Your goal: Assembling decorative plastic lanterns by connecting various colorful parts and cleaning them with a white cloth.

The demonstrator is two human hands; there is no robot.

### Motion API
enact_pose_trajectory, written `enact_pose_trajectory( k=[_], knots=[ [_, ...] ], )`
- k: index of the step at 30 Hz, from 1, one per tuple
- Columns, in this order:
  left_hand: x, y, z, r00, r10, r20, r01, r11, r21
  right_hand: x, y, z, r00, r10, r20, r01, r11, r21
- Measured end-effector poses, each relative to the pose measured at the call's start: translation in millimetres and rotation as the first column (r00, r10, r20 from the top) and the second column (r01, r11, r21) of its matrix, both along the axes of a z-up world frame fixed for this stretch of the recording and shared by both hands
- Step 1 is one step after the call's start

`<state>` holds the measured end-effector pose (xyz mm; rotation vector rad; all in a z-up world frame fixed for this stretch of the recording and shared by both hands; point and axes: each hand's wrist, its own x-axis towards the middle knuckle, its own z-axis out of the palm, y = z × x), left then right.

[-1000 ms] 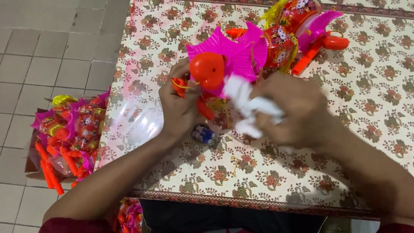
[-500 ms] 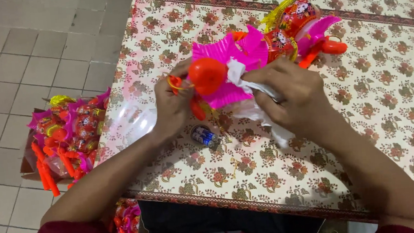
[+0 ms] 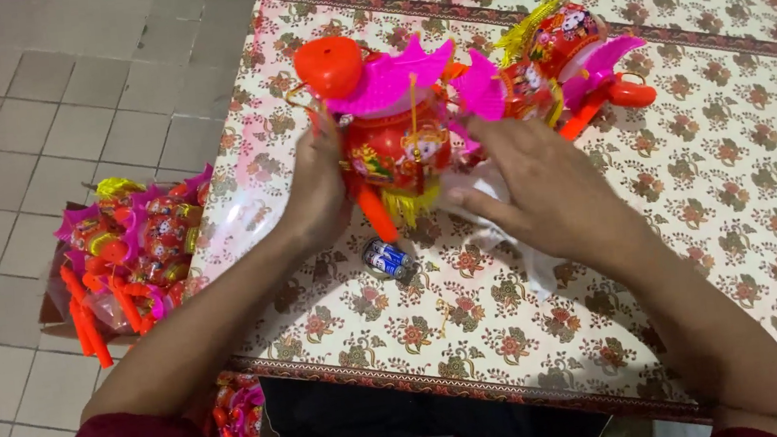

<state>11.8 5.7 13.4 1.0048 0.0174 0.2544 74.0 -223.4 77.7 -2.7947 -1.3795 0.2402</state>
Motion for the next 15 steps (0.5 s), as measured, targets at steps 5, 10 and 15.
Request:
enact_pose_trajectory(
  k=[5,10,15],
  knots=[
    [-10,-11,0,0.999,-0.038,0.017,0.029,0.936,0.352,-21,22,1,0.865,0.152,-0.479,0.191,0.782,0.594],
    [-8,-5,-13,0.994,-0.051,0.092,0.008,0.908,0.420,-18,21,-18,0.733,0.129,-0.668,0.492,0.577,0.652],
    [-18,-4,5,0.996,-0.015,0.091,-0.023,0.915,0.403,-12,19,-57,0.696,0.346,-0.630,0.538,0.329,0.776]
  ],
)
